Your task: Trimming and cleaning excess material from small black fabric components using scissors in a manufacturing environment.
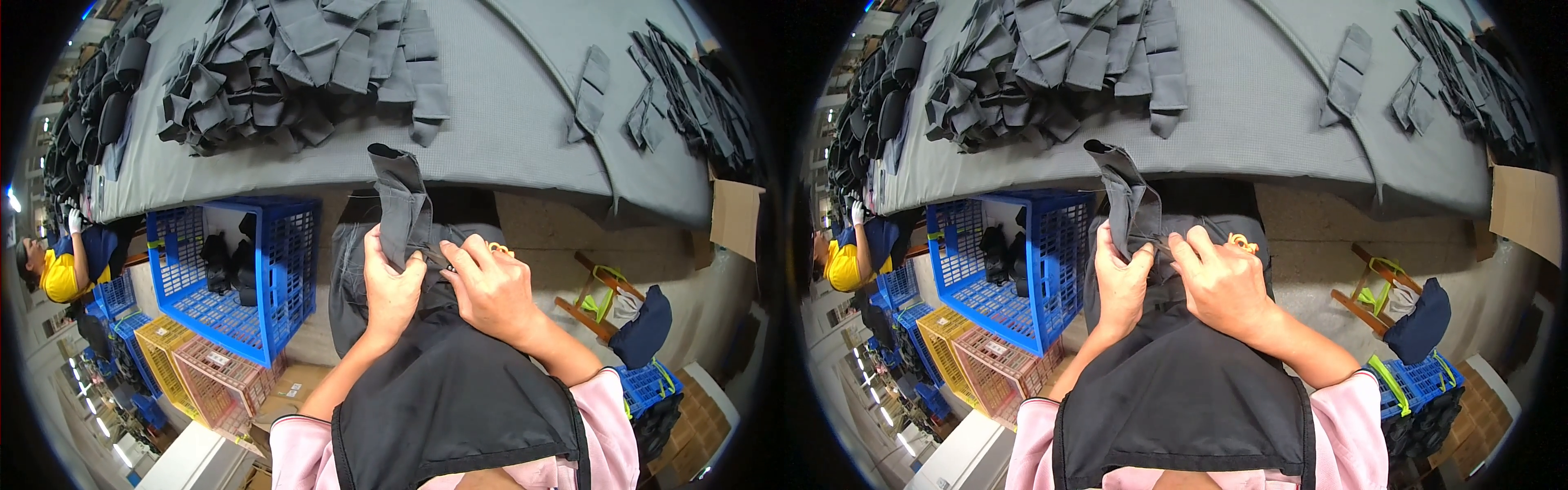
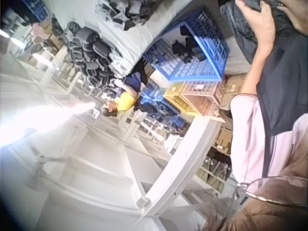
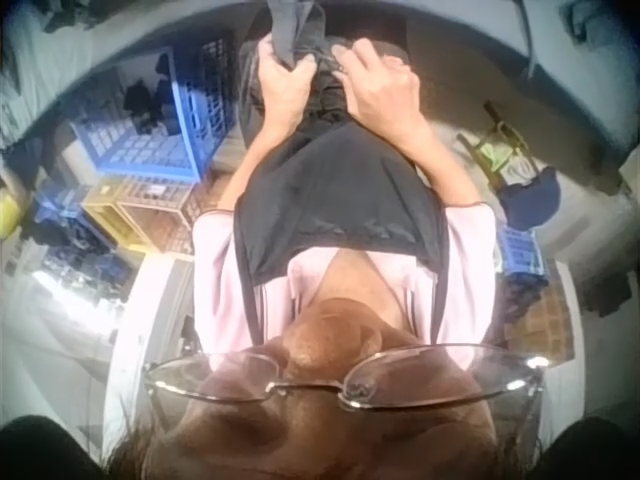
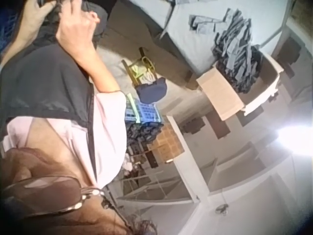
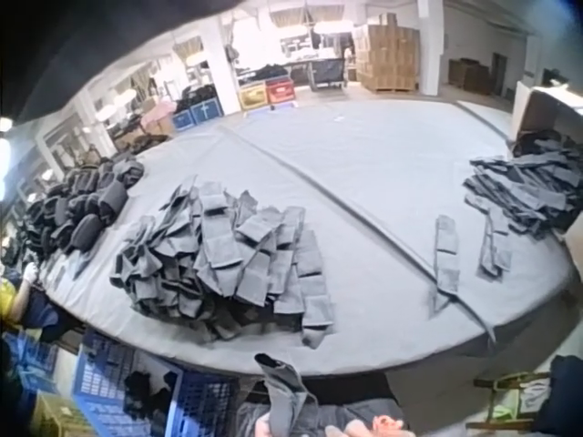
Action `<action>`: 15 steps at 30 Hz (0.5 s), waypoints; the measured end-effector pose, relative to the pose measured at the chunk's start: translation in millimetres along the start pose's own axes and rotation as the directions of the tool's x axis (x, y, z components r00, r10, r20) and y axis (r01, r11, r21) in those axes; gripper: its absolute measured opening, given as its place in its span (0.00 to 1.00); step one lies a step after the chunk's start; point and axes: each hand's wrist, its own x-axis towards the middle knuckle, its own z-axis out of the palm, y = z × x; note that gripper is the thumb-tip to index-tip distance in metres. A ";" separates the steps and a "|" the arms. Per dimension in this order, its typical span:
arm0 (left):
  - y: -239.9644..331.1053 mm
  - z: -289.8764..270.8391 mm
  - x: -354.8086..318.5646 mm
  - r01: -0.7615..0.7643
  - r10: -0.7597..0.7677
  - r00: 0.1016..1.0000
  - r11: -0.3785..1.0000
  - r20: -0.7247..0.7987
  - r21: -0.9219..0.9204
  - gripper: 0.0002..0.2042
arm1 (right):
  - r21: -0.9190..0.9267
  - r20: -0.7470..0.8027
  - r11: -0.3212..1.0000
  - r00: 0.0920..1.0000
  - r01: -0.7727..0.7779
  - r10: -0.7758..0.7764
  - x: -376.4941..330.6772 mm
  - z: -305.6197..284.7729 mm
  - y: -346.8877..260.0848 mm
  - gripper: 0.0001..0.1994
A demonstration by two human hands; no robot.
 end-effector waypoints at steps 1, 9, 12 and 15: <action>-0.2 0.5 0.0 -0.012 0.012 1.000 1.000 -0.005 0.005 0.22 | -0.001 -0.001 1.000 1.000 -0.001 0.001 -0.4 0.5 -0.5 0.19; 3.9 2.0 -2.0 0.006 -0.005 1.000 0.999 -0.014 0.045 0.22 | -0.088 -0.027 0.996 0.999 0.031 -0.034 -5.6 6.5 -0.5 0.18; 1.3 0.8 -2.0 0.014 -0.013 1.000 0.999 -0.007 0.040 0.22 | -0.085 -0.002 0.996 1.000 0.014 -0.014 -5.7 4.3 -2.3 0.17; 0.9 1.0 -3.1 0.015 -0.015 1.000 1.000 -0.005 0.001 0.22 | 0.051 -0.017 0.997 0.999 -0.049 0.050 -5.8 4.6 -1.5 0.16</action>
